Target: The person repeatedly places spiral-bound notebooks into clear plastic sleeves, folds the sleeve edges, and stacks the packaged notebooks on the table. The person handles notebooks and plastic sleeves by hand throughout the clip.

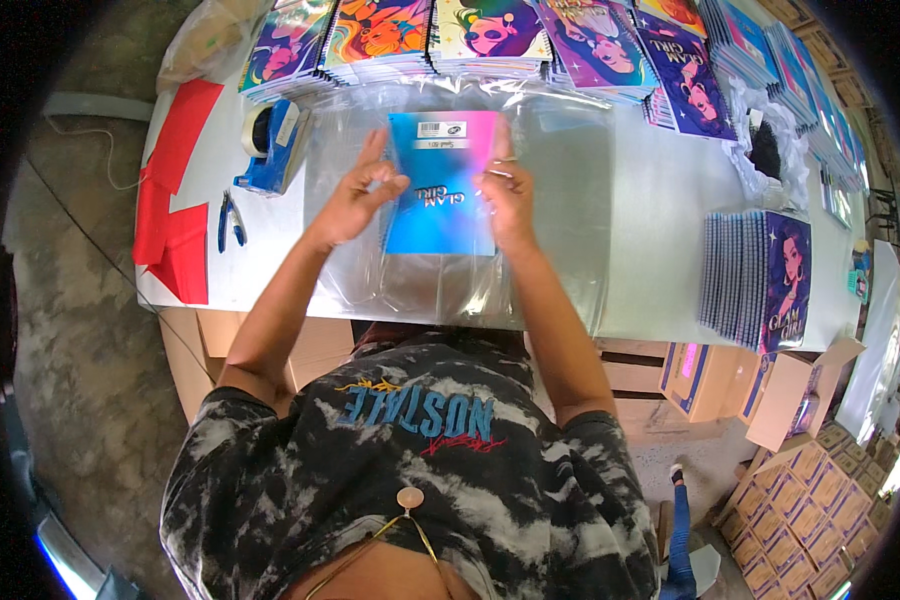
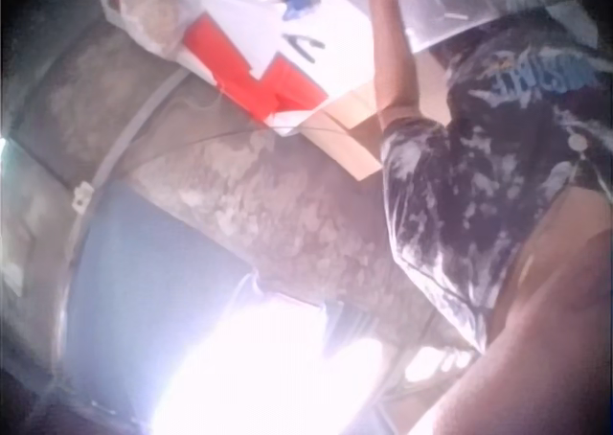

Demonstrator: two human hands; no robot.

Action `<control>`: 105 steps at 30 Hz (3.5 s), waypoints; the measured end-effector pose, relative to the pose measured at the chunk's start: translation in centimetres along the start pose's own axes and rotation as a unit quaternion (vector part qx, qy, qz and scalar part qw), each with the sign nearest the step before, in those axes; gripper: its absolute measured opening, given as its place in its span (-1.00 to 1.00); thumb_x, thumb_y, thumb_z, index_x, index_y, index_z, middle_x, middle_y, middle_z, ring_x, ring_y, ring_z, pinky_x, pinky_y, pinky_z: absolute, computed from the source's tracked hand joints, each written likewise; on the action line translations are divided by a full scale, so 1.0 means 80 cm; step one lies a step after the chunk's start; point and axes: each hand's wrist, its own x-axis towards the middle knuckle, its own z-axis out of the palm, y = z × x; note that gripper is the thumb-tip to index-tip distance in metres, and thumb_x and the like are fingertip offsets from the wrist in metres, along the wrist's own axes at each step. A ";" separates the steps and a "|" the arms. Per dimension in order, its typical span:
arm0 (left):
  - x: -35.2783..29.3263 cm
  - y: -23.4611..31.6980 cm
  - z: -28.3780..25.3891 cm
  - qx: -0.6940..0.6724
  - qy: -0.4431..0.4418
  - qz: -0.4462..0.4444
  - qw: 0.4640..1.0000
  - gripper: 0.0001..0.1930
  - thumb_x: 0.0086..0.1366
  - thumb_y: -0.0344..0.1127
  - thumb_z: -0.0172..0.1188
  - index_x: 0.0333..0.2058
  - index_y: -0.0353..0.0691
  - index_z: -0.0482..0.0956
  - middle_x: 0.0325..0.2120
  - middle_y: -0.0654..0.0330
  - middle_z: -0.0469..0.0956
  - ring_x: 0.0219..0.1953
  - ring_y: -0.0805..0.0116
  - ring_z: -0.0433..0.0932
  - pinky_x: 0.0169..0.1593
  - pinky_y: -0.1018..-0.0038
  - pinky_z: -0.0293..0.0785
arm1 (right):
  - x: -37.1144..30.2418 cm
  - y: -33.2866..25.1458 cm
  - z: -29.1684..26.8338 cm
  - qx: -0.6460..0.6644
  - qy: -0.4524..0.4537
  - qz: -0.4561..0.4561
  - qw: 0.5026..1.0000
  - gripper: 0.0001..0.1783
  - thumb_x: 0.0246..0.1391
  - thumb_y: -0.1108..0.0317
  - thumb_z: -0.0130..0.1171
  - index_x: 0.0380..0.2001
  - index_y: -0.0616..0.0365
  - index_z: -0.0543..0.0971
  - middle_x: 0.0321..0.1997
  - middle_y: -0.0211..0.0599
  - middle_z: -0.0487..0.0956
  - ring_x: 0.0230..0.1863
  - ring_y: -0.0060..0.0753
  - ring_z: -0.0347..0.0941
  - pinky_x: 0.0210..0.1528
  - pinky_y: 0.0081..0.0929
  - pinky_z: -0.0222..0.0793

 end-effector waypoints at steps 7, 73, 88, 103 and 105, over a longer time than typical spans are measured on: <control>-0.013 -0.004 0.083 0.307 -0.003 0.031 0.951 -0.59 0.13 -0.27 0.06 -0.03 -0.28 0.40 0.25 -0.26 -0.13 0.33 -0.13 -0.30 0.31 0.06 -0.40 | -0.024 0.014 0.039 -0.247 -0.116 -0.040 0.961 -0.78 -0.06 0.37 0.06 -0.67 0.26 0.41 0.38 -0.01 -0.09 0.44 -0.12 -0.44 0.34 -0.18 -0.72; -0.096 -0.046 -0.162 0.344 0.369 -0.080 0.860 -0.59 0.15 -0.18 0.19 -0.06 -0.25 0.48 -0.25 -0.02 0.50 -0.24 0.11 0.49 -0.15 0.34 0.41 | 0.040 -0.001 0.066 -0.580 -0.378 0.167 0.702 -0.88 -0.25 0.21 0.27 -0.57 -0.06 0.69 0.40 0.02 -0.27 0.42 0.02 -0.55 0.34 0.02 -0.63; -0.145 -0.132 -0.231 -0.467 0.168 -0.162 0.853 -0.77 0.20 -0.22 0.13 -0.23 -0.21 0.55 -0.35 0.26 0.49 -0.39 0.49 0.38 -0.32 0.57 0.36 | 0.040 0.003 0.082 -0.533 -0.223 0.116 0.808 0.20 -0.50 0.54 0.44 0.26 0.22 -0.05 0.31 -0.01 0.13 0.36 -0.16 -0.03 0.30 -0.34 -0.02; 0.076 0.022 -0.022 0.388 -0.149 -0.175 0.892 -0.47 -0.02 0.24 0.18 -0.43 -0.18 0.64 -0.48 0.16 0.60 -0.43 0.30 0.59 -0.38 0.33 0.46 | 0.045 0.002 0.072 -0.594 -0.240 0.064 0.765 0.45 -0.66 0.14 0.54 0.30 0.09 -0.18 0.23 -0.21 0.29 0.23 -0.16 0.22 0.18 -0.04 0.05; 0.087 0.023 -0.035 0.499 -0.165 -0.159 0.836 -0.40 -0.15 0.33 0.24 -0.44 -0.17 0.65 -0.40 0.08 0.61 -0.35 0.20 0.60 -0.28 0.24 0.48 | 0.047 -0.006 0.074 -0.612 -0.241 0.084 0.749 0.46 -0.65 0.10 0.54 0.30 0.08 -0.20 0.26 -0.15 0.24 0.28 -0.14 0.14 0.20 0.00 0.01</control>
